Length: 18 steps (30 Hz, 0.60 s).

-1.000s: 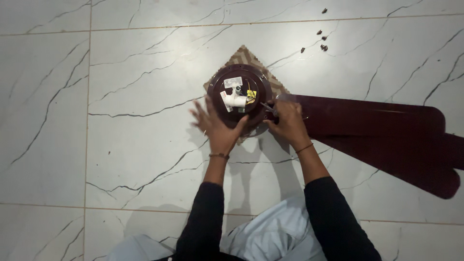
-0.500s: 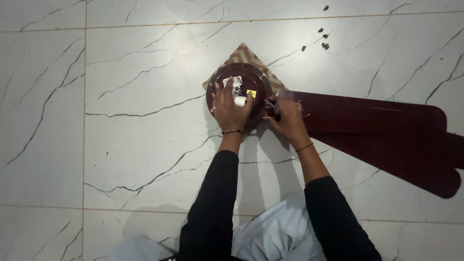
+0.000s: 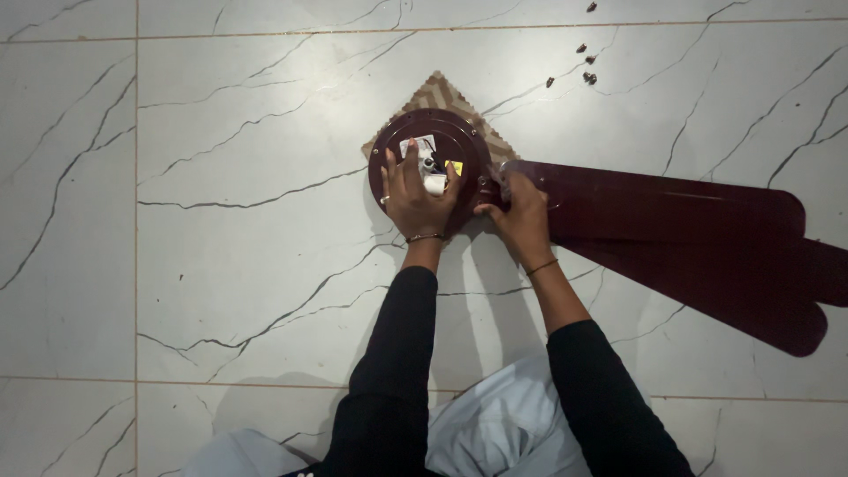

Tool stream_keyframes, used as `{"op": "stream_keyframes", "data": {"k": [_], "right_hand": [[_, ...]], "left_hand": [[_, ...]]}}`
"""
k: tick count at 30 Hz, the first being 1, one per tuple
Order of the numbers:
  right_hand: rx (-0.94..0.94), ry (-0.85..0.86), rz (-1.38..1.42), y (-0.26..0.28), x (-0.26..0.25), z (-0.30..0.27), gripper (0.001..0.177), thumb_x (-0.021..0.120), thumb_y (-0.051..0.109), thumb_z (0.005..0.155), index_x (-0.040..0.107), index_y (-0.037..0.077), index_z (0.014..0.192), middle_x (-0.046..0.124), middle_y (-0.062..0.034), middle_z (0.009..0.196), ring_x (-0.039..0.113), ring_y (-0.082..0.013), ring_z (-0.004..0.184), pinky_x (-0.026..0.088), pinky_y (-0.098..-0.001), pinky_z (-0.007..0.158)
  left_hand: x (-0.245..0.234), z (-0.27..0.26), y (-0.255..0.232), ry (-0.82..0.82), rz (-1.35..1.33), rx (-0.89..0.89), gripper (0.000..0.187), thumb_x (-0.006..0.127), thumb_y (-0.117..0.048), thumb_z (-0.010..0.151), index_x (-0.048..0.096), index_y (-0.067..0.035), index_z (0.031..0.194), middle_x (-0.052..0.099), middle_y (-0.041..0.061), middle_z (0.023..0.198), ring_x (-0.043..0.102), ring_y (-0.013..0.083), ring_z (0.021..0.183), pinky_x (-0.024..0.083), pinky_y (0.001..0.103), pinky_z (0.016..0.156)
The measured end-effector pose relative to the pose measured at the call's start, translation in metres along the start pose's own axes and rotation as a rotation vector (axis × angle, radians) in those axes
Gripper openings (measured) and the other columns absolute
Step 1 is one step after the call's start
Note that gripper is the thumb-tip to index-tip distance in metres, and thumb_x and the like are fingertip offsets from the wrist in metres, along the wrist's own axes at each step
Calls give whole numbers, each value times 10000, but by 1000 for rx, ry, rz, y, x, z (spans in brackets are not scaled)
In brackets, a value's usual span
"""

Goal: The person assembles a ceiling fan by attaching a fan blade to the motor housing using a screwdriver. They insert and tighten multiple screws to secure the blade in place.

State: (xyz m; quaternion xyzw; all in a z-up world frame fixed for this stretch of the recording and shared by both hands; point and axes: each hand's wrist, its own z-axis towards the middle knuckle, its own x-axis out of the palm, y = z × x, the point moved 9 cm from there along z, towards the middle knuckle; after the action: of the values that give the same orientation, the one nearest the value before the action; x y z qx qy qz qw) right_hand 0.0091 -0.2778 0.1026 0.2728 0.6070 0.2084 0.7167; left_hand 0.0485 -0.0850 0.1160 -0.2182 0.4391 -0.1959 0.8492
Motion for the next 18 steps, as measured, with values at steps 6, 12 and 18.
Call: {"op": "stream_keyframes", "data": {"k": [6,12,18], "right_hand": [[138,-113,230,-8,4,-7,597,949,239,672,628,24,1127,679,-124,1044,660,-281,897,550,-427,825],[101,-202,116,-8,19,-18,616,941,270,756,619,22,1219,645,-153,1235,657,-301,1071,514,-472,948],[389,221,158,-33,21,-3,713,904,425,653,632,83,1217,623,-110,1204,650,-270,1098,556,-443,932]], "left_hand": [[-2,-3,-1,-6,18,4,655,769,-382,865,563,-121,1429,719,122,1122,578,370,1357,449,530,1157],[-1,-4,-2,-1,21,8,648,769,-380,861,573,-113,1419,714,119,1125,574,367,1366,439,538,1165],[-2,-2,-1,-6,-5,16,639,776,-391,870,580,-111,1409,705,118,1120,566,359,1375,445,533,1167]]}}
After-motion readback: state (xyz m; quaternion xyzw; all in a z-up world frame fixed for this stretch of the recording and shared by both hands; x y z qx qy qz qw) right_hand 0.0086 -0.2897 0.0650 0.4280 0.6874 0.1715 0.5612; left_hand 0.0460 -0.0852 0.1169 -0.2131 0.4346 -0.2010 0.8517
